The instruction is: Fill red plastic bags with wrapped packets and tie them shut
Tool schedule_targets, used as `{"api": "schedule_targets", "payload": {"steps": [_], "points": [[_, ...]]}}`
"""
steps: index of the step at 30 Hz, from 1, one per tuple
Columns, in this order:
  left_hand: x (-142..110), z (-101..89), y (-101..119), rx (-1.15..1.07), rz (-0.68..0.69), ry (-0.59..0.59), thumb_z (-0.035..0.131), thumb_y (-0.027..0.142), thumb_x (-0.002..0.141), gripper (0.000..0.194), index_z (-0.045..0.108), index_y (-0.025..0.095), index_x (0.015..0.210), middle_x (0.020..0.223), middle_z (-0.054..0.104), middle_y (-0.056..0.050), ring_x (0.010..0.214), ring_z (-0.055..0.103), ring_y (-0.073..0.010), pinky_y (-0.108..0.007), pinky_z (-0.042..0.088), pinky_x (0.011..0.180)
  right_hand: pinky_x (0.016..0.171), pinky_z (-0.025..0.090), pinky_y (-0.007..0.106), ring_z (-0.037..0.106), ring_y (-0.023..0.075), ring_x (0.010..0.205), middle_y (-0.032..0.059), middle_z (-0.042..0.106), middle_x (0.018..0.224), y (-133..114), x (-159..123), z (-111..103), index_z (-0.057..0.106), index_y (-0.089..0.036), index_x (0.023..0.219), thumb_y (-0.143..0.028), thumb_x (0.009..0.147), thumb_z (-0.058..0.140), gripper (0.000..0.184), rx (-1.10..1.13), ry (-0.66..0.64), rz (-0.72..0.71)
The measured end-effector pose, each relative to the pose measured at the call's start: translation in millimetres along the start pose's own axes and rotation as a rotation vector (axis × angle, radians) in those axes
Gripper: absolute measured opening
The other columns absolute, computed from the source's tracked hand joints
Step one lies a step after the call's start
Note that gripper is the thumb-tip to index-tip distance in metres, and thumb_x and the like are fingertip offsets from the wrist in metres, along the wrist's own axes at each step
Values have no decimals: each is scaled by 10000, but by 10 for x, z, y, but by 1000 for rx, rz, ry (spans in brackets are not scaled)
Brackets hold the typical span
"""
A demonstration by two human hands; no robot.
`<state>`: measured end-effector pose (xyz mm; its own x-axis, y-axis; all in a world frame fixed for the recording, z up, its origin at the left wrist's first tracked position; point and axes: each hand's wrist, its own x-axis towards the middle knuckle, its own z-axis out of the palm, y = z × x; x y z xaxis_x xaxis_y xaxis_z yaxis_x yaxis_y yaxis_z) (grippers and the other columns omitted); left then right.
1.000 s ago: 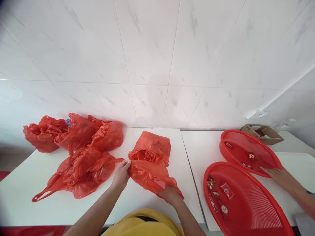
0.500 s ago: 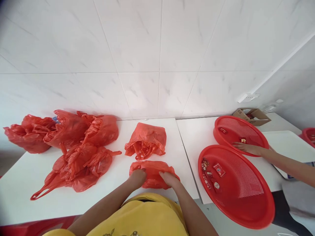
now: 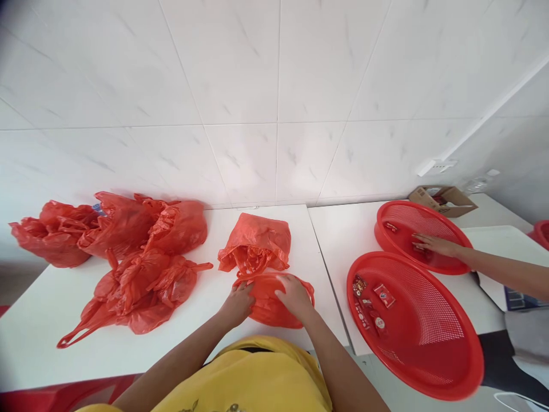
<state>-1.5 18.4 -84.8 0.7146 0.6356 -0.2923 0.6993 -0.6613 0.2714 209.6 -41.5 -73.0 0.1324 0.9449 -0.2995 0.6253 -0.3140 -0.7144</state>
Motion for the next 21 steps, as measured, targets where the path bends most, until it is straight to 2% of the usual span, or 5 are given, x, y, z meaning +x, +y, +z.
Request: {"api": "schedule_targets", "payload": {"steps": [3,8,14,17,21], "points": [[-18,14,-53,-32,18,31,603,141,758,157,731,182,838,1354,524,-146,1251,449,-342,-514,342,1011,1016,368,332,479,214,1258,100,517,1390,129,197,-53,492,-179,1332,-339,815,515,542,24,61,97],[-84,-73,-80,-91,88,83,602,181,800,116,705,179,852,1220,609,-129,1178,509,-288,-431,394,1002,781,476,282,647,188,953,79,699,1080,255,369,-99,640,-172,1057,-375,878,391,368,112,74,156],[-123,-134,-125,-143,97,283,618,315,834,162,646,203,948,1276,564,-118,1176,498,-287,-447,420,972,889,461,297,619,190,1022,46,694,1095,-18,188,-203,647,-226,1016,-373,867,392,330,197,211,44],[-103,-99,-111,-163,-18,392,685,322,772,314,609,220,1060,1357,482,-131,1254,429,-324,-485,388,1004,899,463,316,609,202,1015,78,677,1100,-9,-25,-403,641,-211,1009,-370,876,368,342,167,350,-23],[-39,-29,-84,-342,-349,450,706,347,723,593,478,234,1259,1451,340,-153,1336,337,-352,-492,370,1025,1014,392,400,532,260,1145,141,613,1186,381,-369,-758,606,-168,1108,-352,852,382,387,-153,681,37]]}}
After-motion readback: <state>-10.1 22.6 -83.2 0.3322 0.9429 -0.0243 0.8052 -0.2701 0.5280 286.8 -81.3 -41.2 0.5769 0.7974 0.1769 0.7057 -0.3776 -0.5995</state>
